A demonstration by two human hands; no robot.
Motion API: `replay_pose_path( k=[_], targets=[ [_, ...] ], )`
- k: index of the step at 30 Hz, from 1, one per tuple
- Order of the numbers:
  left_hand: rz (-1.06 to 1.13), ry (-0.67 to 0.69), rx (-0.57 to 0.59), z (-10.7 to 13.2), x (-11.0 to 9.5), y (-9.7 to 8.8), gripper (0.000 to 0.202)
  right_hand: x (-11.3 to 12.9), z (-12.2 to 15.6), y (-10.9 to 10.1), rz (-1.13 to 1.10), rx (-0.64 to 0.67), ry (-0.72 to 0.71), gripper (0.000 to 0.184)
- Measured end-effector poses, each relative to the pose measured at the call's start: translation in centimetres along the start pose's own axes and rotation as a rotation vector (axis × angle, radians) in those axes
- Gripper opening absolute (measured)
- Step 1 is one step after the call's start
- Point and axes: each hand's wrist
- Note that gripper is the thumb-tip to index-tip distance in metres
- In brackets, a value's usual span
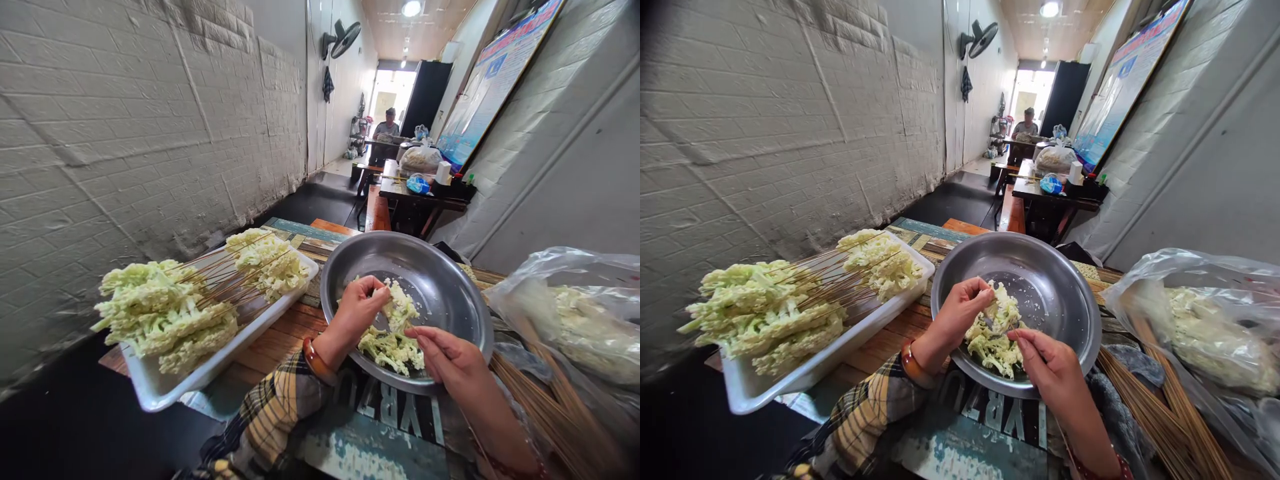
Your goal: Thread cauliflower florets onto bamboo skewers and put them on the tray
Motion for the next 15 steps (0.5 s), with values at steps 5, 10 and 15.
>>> replay_pose_path(
  k=[5,10,15],
  targets=[
    [-0.030,-0.019,-0.024,-0.4,0.7,-0.1,0.020,-0.3,-0.4,0.4,-0.025,0.019,0.012,0.043],
    [-0.063,-0.031,-0.061,-1.3,1.2,-0.2,0.016,0.2,-0.7,0.6,0.036,0.042,-0.017,0.046],
    [-0.041,0.006,-0.022,-1.8,-0.3,-0.1,0.019,2.1,0.1,-0.1,0.250,-0.013,-0.120,0.041]
  ],
)
Point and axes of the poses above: each hand's wrist, its own z-axis away from the middle knuckle, its own y-axis out of the palm, x = y × z, and after that the axes turned 4 degrees about x, right-handed
